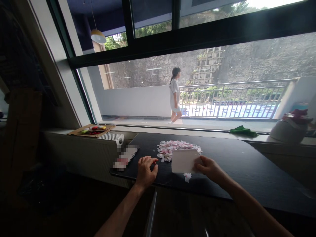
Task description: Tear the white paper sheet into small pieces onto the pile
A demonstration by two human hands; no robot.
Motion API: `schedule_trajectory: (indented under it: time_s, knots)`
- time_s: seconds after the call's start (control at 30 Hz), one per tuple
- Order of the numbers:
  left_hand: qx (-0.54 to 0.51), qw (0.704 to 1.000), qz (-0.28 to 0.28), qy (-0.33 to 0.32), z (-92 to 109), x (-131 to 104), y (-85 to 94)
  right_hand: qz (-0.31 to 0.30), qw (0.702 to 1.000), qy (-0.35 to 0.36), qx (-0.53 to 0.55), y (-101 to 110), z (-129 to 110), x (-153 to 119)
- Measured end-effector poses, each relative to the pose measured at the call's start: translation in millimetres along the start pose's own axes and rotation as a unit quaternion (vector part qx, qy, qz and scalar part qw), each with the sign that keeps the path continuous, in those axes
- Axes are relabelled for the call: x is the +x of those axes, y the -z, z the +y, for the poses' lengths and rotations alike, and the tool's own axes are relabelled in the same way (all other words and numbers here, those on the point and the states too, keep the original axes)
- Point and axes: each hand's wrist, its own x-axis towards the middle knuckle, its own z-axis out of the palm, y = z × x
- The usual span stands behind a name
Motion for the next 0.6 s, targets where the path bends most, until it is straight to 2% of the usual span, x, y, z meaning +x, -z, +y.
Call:
schedule_trajectory:
  time_s: [0.1, 0.13, 0.23, 0.37, 0.6]
  knots:
    - [0.003, 1.000, 0.005, -0.002, 0, 0, -0.8, -0.054, 0.998, -0.004, 0.015, 2, -3, -3]
    - [0.004, 1.000, 0.006, -0.002, 0, 0, -1.1, -0.055, 0.998, -0.002, 0.013, 4, -4, -5]
    - [0.011, 1.000, 0.004, 0.001, 0, -1, -1.9, -0.020, 1.000, 0.017, -0.001, 9, -4, -10]
    - [0.039, 0.999, -0.006, -0.011, 3, -3, -3.0, -0.016, 0.999, 0.035, 0.014, 12, -2, -21]
    - [0.059, 0.998, -0.024, -0.023, 5, -5, -3.8, 0.053, 0.998, 0.022, 0.002, 30, -17, -43]
